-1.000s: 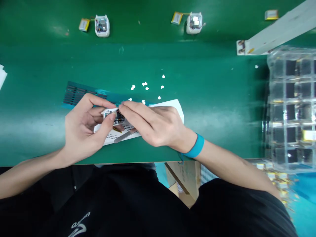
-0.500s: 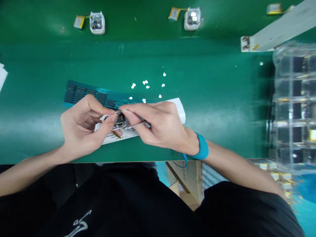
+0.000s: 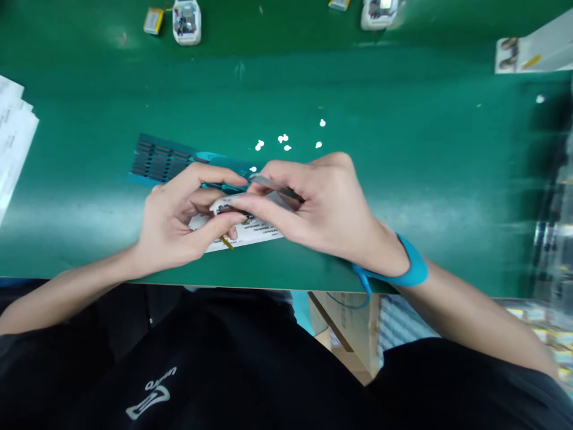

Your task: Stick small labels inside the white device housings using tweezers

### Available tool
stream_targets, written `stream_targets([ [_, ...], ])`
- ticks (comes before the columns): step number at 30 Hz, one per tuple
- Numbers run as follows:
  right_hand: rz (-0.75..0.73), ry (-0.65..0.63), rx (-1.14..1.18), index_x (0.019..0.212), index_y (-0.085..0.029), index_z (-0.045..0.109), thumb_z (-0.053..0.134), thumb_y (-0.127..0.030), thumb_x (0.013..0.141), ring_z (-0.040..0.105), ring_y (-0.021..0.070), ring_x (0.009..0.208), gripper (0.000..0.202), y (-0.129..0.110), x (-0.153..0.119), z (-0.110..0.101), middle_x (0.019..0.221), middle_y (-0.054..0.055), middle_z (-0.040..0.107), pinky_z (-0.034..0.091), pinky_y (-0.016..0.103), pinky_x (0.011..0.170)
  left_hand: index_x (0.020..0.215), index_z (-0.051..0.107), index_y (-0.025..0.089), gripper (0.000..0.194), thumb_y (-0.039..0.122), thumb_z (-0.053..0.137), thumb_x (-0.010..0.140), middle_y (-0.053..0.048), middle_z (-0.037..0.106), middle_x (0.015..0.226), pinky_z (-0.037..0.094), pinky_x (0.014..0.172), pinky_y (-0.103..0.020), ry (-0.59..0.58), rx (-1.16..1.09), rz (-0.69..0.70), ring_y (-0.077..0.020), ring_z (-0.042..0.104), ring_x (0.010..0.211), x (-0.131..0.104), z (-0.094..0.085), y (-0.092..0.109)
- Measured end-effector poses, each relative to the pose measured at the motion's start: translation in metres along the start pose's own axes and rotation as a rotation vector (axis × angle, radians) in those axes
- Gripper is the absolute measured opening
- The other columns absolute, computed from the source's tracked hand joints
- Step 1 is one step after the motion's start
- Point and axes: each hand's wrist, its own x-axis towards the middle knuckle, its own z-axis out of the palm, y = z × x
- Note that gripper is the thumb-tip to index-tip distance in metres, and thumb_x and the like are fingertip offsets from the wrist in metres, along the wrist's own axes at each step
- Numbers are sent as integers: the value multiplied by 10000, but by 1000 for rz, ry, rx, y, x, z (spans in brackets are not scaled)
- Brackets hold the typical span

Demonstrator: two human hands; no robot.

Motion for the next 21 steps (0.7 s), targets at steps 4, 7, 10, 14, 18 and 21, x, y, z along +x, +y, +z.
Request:
stream_targets([
  [4,-93,194,-154,839,-247,756,464,-352,1163,683,177,632,449,7,6,-14,735,46,766,408,380,576,1061,737,208,62,265,713,1064,-1,827,875,536,530,-220,-36,5,98,-98,689,562,-1,1,4],
  [7,-79,338,-162,785,-236,722,407,-401,1180,779,265,932,532,13,10,-18,1019,118,823,507,422,754,1098,718,201,58,213,664,1081,-17,838,932,560,588,-214,-128,114,269,-109,732,637,-3,1,3],
  [10,21,362,-237,719,-228,700,380,-501,1182,706,224,781,626,15,13,-19,872,118,750,508,418,723,1125,659,189,100,202,559,1125,-26,835,933,583,618,-225,-157,272,393,-140,778,708,-7,3,-1],
  [14,95,220,18,634,-248,699,421,-492,1188,512,105,431,666,13,13,-22,492,-10,558,422,334,493,1107,629,190,152,97,510,1095,-23,844,976,616,644,-220,-180,514,442,-149,810,768,-10,7,-7],
  [18,-14,-45,109,633,-275,724,428,-477,1187,553,95,395,660,21,16,-21,479,-34,634,521,307,534,1130,648,197,199,100,477,1096,-44,858,1111,686,789,-252,-255,582,390,-170,845,917,-8,8,-12],
  [21,-54,-135,165,620,-282,711,426,-485,1181,589,93,422,661,29,20,-18,502,-30,673,567,292,597,1168,647,188,169,147,492,1116,-67,859,1172,708,810,-280,-259,548,387,-192,856,950,-7,8,-13],
])
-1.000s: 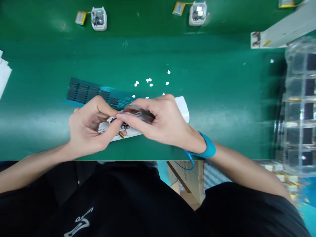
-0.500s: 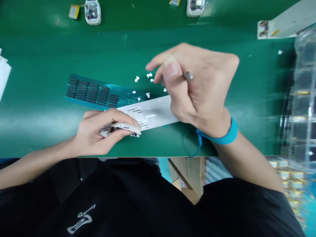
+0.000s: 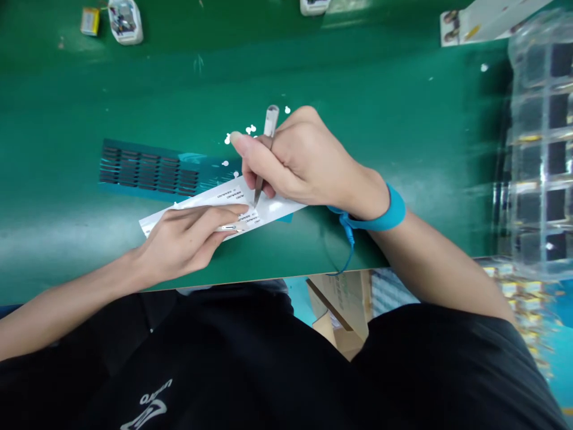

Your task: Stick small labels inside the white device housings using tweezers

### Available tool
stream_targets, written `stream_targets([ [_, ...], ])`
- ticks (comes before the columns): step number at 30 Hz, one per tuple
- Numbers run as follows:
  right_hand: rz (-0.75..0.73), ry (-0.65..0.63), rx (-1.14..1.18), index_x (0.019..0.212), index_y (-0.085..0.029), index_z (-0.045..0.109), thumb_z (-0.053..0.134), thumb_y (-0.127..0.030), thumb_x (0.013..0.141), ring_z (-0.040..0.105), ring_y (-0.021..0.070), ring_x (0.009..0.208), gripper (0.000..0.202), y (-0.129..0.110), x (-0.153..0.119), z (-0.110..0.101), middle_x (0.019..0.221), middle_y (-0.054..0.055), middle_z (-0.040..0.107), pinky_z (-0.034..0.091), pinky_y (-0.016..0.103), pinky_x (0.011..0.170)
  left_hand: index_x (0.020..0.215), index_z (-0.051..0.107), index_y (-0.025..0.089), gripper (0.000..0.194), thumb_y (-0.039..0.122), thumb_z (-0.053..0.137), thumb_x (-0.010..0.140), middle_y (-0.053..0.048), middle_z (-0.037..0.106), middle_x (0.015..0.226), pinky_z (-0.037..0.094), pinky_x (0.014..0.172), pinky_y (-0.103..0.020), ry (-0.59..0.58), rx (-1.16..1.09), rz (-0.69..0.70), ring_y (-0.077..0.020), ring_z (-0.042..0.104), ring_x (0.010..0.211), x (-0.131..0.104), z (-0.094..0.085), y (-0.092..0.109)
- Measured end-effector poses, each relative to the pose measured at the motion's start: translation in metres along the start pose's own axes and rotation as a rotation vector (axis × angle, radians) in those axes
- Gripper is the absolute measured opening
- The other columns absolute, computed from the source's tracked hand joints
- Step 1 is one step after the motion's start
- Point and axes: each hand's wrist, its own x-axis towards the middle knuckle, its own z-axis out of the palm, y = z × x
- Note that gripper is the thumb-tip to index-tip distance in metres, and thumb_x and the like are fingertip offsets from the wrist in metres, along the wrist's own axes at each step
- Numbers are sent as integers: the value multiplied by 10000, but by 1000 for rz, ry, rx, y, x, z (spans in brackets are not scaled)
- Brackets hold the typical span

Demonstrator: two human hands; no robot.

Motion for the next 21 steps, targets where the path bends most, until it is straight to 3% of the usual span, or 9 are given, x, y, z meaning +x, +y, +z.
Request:
stream_targets([
  [8,72,0,-11,514,-296,580,354,-659,1158,616,111,445,773,2,3,1,492,-19,678,582,315,611,1155,646,180,168,132,491,1109,-77,866,1155,724,795,-302,50,-21,2,-221,870,953,0,4,1],
  [15,61,29,16,617,-286,657,406,-575,1176,602,103,428,677,1,3,2,501,-34,676,578,297,604,1130,646,176,180,135,472,1117,-64,870,1091,722,773,-292,69,-1,14,-202,866,883,0,5,1],
  [21,202,-56,150,661,-258,713,422,-706,1132,586,99,430,712,9,4,1,470,-32,621,533,269,531,1143,643,152,190,149,453,1141,-54,854,946,705,720,-284,75,21,23,-195,847,784,1,4,1],
])
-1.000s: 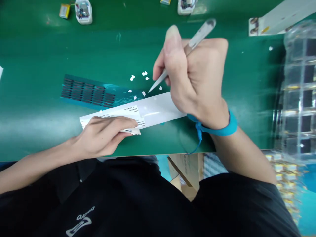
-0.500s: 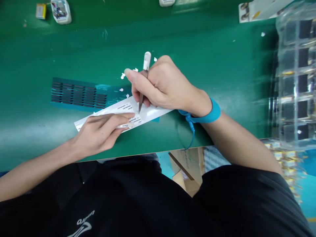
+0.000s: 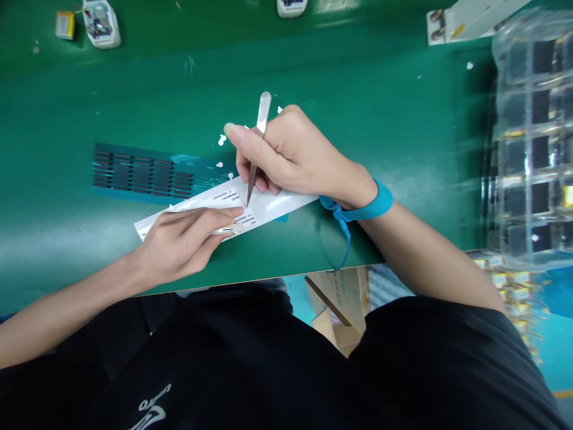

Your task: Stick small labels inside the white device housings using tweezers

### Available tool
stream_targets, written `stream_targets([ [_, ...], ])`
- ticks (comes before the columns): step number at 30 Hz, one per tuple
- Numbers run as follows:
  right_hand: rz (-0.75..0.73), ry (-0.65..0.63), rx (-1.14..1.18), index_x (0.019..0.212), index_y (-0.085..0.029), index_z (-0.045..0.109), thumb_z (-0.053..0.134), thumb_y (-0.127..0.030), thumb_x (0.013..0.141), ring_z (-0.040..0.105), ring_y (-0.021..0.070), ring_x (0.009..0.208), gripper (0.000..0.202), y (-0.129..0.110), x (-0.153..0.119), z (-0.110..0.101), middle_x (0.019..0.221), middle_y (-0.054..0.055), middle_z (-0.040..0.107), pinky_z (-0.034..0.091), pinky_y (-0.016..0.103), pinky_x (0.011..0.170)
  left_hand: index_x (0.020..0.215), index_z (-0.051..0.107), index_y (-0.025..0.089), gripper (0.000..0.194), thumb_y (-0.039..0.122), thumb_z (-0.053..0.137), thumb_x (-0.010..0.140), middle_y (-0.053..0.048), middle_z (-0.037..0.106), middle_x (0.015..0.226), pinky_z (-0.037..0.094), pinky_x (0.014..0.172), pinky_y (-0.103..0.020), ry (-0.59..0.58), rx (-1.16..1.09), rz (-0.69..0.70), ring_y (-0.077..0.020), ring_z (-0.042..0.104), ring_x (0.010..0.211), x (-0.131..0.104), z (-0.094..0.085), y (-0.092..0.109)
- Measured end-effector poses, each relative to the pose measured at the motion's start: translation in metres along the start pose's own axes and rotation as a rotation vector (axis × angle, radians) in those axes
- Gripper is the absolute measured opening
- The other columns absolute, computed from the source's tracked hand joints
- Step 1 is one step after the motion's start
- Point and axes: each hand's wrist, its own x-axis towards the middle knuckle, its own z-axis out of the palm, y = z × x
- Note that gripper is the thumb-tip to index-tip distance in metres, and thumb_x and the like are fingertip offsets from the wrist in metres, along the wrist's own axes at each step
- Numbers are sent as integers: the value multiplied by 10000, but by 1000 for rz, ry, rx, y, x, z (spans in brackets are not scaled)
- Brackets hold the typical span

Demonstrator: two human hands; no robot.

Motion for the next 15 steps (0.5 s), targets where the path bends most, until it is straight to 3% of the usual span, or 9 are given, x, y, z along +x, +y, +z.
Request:
stream_targets([
  [5,116,-31,114,695,-206,723,475,-706,1118,576,78,449,701,2,0,-2,508,-3,627,485,237,517,1189,646,157,213,171,437,1152,-30,842,923,701,746,-268,-33,28,-7,-174,839,798,-1,-2,-1],
  [10,107,-64,192,689,-198,726,507,-739,1090,601,85,446,708,3,-1,-2,510,0,639,470,242,480,1113,665,158,218,157,448,1138,-15,818,855,682,701,-259,-43,37,0,-167,814,734,0,-4,-1],
  [15,48,-166,216,756,-206,770,524,-647,1125,627,71,498,626,10,1,-6,570,-8,693,487,211,511,1071,661,178,177,185,494,1130,5,796,811,613,601,-228,-50,51,7,-156,782,677,1,-6,-3],
])
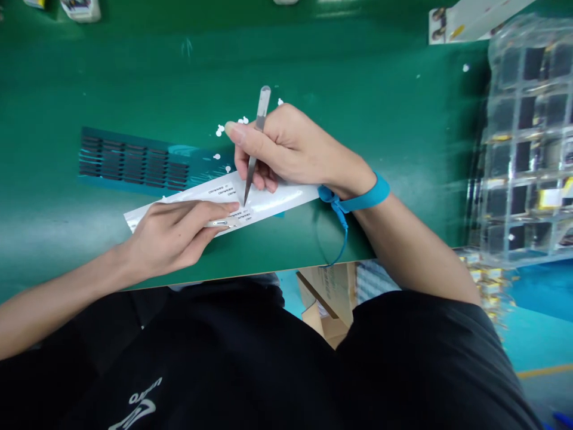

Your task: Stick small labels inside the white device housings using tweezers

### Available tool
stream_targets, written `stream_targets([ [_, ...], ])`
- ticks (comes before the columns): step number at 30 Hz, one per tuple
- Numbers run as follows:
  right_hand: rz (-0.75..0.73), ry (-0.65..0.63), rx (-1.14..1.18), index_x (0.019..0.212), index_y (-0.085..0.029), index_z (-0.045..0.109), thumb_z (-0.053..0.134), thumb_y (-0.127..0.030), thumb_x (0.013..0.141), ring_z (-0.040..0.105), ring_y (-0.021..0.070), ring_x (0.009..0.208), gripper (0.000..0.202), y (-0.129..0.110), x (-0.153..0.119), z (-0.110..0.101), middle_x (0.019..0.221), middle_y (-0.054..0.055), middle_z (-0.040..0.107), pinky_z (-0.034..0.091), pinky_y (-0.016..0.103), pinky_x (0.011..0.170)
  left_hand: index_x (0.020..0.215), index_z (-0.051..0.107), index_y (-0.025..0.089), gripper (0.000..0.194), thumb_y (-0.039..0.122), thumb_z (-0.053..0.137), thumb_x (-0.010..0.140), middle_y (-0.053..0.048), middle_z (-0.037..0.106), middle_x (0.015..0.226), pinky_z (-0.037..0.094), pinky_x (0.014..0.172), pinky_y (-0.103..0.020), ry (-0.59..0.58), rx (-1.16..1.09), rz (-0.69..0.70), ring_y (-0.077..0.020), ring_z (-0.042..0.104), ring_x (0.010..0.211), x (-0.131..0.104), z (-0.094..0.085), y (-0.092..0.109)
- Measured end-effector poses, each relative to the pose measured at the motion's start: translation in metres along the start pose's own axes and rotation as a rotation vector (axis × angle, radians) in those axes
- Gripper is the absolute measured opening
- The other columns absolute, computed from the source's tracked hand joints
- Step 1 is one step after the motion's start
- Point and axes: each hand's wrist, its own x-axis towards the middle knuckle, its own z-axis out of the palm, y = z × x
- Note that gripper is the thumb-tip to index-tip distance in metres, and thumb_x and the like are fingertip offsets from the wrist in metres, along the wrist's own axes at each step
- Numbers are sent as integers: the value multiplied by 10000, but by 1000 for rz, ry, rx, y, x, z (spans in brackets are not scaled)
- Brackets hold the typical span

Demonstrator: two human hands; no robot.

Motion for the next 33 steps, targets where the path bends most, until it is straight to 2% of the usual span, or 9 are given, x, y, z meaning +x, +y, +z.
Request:
stream_targets([
  [5,-20,-95,122,765,-221,757,832,-528,973,682,77,513,379,4,3,-5,615,-46,751,511,173,475,1096,665,186,150,168,517,1107,6,789,803,574,580,-236,-1,0,8,-160,768,662,-1,-1,-3],
  [11,65,-17,289,774,-210,752,814,-623,953,742,118,517,454,3,5,-11,679,-8,807,612,191,483,1093,686,182,185,182,503,1121,11,786,783,547,565,-238,20,-4,29,-155,753,647,-3,1,-5],
  [14,11,118,336,767,-234,756,896,-627,880,738,122,503,432,1,8,-8,676,-8,810,592,187,448,1086,716,198,120,193,597,1098,14,816,834,536,582,-211,118,-108,-16,-113,713,604,-2,-3,-4],
  [16,-101,283,410,773,-247,746,940,-552,867,726,127,487,373,-2,10,-1,662,-20,802,579,195,424,1097,738,203,60,198,700,1051,21,812,822,512,551,-202,182,-237,-150,-84,648,531,1,-9,-3],
  [19,-238,492,515,790,-238,733,916,-460,920,732,143,494,316,-12,10,16,658,-18,797,563,218,397,1043,736,201,51,192,763,1001,51,718,674,460,462,-201,201,-518,-420,-81,633,471,8,-21,-3],
  [21,-256,567,514,823,-217,739,842,-412,999,759,152,541,282,-18,9,30,684,2,805,573,218,421,1016,721,193,65,168,767,977,47,705,668,469,431,-192,165,-738,-514,-101,694,487,12,-26,-3],
  [26,-265,525,533,864,-142,706,725,-333,1089,714,130,465,296,-25,5,57,665,15,790,518,204,388,1167,721,167,263,94,767,919,-6,820,855,659,548,-206,50,-1050,-606,-191,847,730,15,-29,0],
  [29,-257,506,516,857,-123,711,718,-332,1093,684,99,444,315,-26,3,61,677,8,791,504,183,398,1234,722,159,344,101,790,902,-38,860,1005,737,679,-254,71,-1109,-612,-212,868,817,13,-26,3],
  [33,-213,507,458,865,-150,729,679,-384,1109,713,104,498,342,-28,0,60,706,1,802,534,194,437,1282,723,167,365,153,822,931,-48,868,1044,765,739,-291,102,-1074,-623,-233,875,841,11,-23,6],
])
